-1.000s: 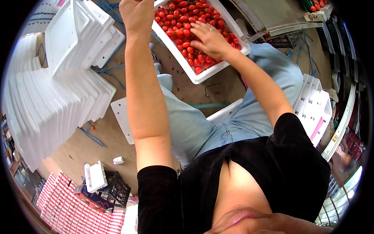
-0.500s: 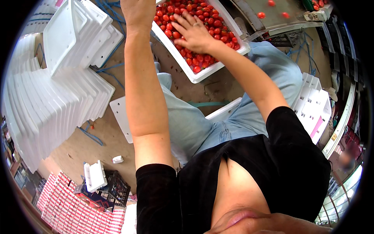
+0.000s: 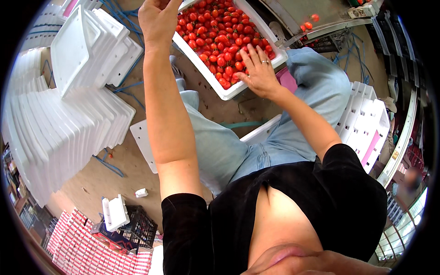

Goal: The person sorts cherry tomatoes by hand from a large bin into smaller white foam containers, placing a pink foam insert on top and stacking the boxes.

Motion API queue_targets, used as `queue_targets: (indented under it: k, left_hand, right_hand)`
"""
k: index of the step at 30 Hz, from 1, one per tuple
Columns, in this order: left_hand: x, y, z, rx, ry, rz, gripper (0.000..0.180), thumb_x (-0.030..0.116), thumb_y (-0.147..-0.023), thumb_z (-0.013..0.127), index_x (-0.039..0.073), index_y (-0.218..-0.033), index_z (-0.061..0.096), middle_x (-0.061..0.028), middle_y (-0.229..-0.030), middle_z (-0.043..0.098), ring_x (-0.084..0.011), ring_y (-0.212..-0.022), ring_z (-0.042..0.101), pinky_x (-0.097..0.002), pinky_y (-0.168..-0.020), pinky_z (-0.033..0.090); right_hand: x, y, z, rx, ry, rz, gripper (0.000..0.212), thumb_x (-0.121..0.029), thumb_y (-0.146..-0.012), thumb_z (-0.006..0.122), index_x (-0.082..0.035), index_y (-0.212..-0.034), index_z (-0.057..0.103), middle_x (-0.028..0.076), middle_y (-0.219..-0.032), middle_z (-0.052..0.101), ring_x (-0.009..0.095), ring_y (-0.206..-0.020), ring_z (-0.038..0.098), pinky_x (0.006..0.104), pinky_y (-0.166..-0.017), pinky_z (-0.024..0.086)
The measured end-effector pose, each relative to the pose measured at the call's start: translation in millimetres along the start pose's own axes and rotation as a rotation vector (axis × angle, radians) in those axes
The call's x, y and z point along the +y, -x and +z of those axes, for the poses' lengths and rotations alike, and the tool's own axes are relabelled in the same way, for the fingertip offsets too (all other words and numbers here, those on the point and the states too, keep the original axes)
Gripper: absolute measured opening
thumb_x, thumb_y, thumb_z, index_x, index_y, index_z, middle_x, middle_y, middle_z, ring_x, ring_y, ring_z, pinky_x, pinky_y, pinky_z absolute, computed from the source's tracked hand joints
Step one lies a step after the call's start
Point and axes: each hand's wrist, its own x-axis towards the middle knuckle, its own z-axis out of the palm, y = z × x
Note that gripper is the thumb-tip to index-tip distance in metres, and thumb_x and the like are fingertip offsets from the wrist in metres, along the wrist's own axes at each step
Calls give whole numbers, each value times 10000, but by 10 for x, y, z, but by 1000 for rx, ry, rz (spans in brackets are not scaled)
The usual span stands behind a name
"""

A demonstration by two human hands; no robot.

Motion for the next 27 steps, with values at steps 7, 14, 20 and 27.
queue_targets:
  k: [7, 14, 20, 27]
  left_hand:
    - [170, 44, 37, -11, -53, -107, 184, 53, -857, 652, -4, -1032, 642, -36, -822, 655, -98, -700, 592, -217, -590, 481]
    - [-40, -53, -56, -79, -125, -27, 282, 117, -864, 709, -12, -1110, 662, -74, -969, 704, -124, -908, 659, -226, -831, 505]
    - [-92, -19, -250, -8, -38, -34, 278, 118, -859, 713, -12, -1100, 669, -67, -938, 703, -98, -860, 637, -211, -758, 492]
    - [-130, 565, -358, 125, -152, -5, 219, 94, -851, 686, -30, -1030, 667, -59, -879, 697, -90, -789, 621, -232, -723, 491]
  right_hand:
    - [-327, -263, 32, -52, -31, -193, 600, -477, -946, 523, -137, -1434, 442, 96, -1553, 308, 302, -1468, 191, 535, -1184, 82]
    - [-68, -775, 216, -144, 13, -387, 633, -544, -985, 385, -170, -1494, 359, 25, -1563, 322, 246, -1471, 207, 545, -1189, 39]
    - [-92, -305, 72, -203, 27, -382, 540, -420, -1005, 410, -180, -1487, 378, -2, -1541, 362, 242, -1468, 210, 514, -1198, 50]
    - [-108, 311, -84, 150, -292, -268, 321, -134, -897, 604, -135, -1218, 594, 49, -1426, 468, 292, -1400, 331, 510, -1173, 200]
